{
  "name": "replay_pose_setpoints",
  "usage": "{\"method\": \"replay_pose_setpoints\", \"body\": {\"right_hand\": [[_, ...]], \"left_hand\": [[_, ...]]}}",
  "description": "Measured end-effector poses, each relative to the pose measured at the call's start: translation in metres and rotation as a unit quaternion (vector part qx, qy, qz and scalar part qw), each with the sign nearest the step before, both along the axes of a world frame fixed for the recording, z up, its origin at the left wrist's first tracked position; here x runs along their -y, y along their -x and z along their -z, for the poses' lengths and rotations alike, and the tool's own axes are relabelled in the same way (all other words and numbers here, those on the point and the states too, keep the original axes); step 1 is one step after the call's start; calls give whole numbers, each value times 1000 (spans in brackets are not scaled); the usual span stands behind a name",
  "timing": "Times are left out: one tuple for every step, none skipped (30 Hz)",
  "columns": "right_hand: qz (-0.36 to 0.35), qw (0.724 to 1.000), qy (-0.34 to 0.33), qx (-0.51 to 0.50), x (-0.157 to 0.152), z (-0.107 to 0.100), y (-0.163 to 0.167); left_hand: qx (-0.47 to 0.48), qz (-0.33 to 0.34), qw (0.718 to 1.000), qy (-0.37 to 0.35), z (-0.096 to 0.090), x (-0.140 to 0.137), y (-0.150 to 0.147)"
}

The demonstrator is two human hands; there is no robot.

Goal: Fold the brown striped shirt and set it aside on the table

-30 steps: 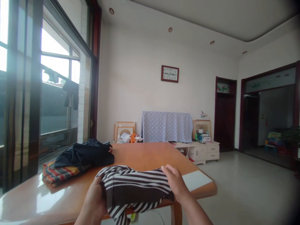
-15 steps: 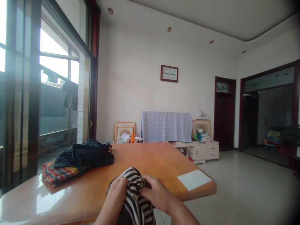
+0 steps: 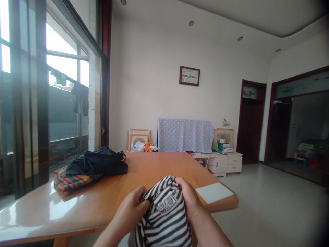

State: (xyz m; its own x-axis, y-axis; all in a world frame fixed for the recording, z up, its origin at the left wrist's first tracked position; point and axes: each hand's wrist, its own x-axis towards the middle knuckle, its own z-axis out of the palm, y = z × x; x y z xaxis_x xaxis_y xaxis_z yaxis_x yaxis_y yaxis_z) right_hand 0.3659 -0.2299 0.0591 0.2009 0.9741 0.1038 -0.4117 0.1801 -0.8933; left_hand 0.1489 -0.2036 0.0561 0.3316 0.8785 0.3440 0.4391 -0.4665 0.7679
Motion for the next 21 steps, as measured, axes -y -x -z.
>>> {"method": "replay_pose_setpoints", "body": {"right_hand": [[-30, 999, 10, -40, 1, -3, -1], [-59, 995, 21, -82, 2, -5, -1], [-83, 989, 29, -118, 3, -7, -2], [-96, 985, 30, -141, 3, -8, -3], [-103, 982, 29, -156, 4, -9, -4], [-106, 980, 27, -165, 4, -9, -6], [-107, 979, 26, -171, 3, -8, -8], [-108, 979, 25, -174, 3, -8, -9], [-111, 978, 26, -173, 3, -7, -11], [-114, 978, 24, -170, 2, -5, -12], [-118, 979, 22, -165, 1, -4, -12], [-121, 980, 17, -158, 0, -2, -11], [-123, 981, 13, -151, -1, 0, -11], [-126, 982, 11, -144, -2, 1, -9], [-130, 982, 13, -136, -3, 4, -8], [-134, 982, 17, -129, -4, 6, -7], [-137, 983, 22, -120, -5, 9, -6], [-139, 984, 26, -109, -6, 11, -5], [-136, 986, 28, -95, -7, 14, -4], [-130, 988, 27, -77, -8, 16, -4], [-117, 991, 25, -52, -9, 18, -3]], "left_hand": [[-32, -27, 999, -23, 4, -4, 2], [-53, -49, 997, -35, 7, -6, 4], [-63, -67, 995, -39, 10, -8, 5], [-60, -79, 995, -33, 11, -8, 6], [-44, -84, 995, -18, 12, -8, 6], [-17, -83, 996, 6, 12, -7, 5], [21, -72, 996, 39, 12, -6, 5], [66, -54, 993, 78, 11, -5, 4], [118, -29, 985, 121, 10, -3, 3], [171, -3, 971, 165, 8, -1, 3], [223, 20, 953, 205, 7, 1, 2], [273, 38, 930, 242, 5, 2, 1], [318, 53, 905, 277, 3, 4, 1], [357, 62, 878, 312, 2, 5, 0], [388, 69, 851, 346, 0, 6, -1], [413, 76, 824, 380, -2, 6, -2], [432, 84, 799, 410, -4, 6, -2], [448, 93, 777, 433, -6, 6, -2], [463, 101, 758, 449, -7, 5, -2], [478, 108, 742, 458, -9, 4, -2], [494, 115, 727, 463, -10, 2, -2]]}}
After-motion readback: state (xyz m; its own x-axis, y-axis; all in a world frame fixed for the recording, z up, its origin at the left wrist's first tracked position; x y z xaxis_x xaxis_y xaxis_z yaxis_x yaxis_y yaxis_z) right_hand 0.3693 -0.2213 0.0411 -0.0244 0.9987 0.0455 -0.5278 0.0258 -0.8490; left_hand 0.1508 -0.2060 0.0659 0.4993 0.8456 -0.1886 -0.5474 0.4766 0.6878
